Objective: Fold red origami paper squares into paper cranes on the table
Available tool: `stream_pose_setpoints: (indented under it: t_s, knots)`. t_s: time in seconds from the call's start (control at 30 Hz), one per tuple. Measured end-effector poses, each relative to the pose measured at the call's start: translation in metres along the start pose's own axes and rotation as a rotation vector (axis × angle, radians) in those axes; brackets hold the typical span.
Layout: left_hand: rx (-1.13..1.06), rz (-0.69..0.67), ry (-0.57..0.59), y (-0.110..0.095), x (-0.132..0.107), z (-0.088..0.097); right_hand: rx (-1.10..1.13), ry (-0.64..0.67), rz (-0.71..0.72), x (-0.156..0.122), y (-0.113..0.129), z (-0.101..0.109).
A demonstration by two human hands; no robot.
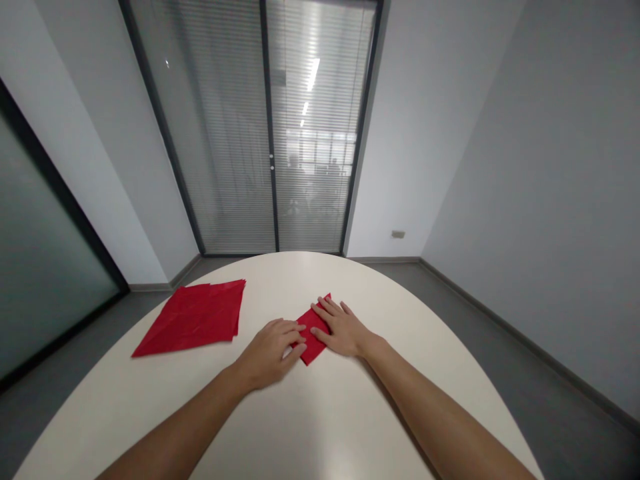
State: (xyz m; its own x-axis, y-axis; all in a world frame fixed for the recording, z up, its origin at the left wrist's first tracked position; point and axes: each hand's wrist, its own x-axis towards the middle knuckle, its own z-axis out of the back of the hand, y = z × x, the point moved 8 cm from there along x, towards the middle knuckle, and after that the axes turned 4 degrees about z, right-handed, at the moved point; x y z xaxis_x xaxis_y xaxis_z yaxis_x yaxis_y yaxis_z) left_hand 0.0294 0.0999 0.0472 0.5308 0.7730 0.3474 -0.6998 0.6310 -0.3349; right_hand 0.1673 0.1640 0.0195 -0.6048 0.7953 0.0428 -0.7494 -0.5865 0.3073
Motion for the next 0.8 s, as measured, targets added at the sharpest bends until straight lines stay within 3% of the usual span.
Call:
stream_pose_setpoints:
  t_s: [0.13, 0.27, 0.43, 0.57, 0.63, 0.7, 0.8]
  knots:
    - [-0.007, -0.005, -0.029, -0.002, 0.001, -0.004, -0.03, -0.013, 0.017, -0.002, 0.008, 0.004]
    - [0.0, 0.006, 0.061, 0.006, -0.002, -0.02, -0.052, -0.035, 0.015, 0.0, 0.01, 0.003]
    - [0.056, 0.018, 0.183, 0.008, -0.003, -0.028, -0.039, 0.009, -0.139, 0.004, -0.013, -0.003]
    - [0.094, 0.033, 0.221, 0.006, -0.002, -0.026, -0.062, -0.089, -0.25, 0.002, -0.029, 0.007]
    - [0.093, 0.028, 0.208, 0.006, -0.002, -0.025, -0.085, -0.184, -0.173, 0.002, -0.02, 0.015]
    - [0.085, 0.015, 0.183, 0.006, -0.003, -0.026, -0.064, -0.231, 0.008, 0.003, -0.001, 0.017]
    - [0.099, 0.027, 0.149, 0.009, -0.003, -0.028, 0.023, -0.19, 0.224, 0.002, 0.023, 0.011]
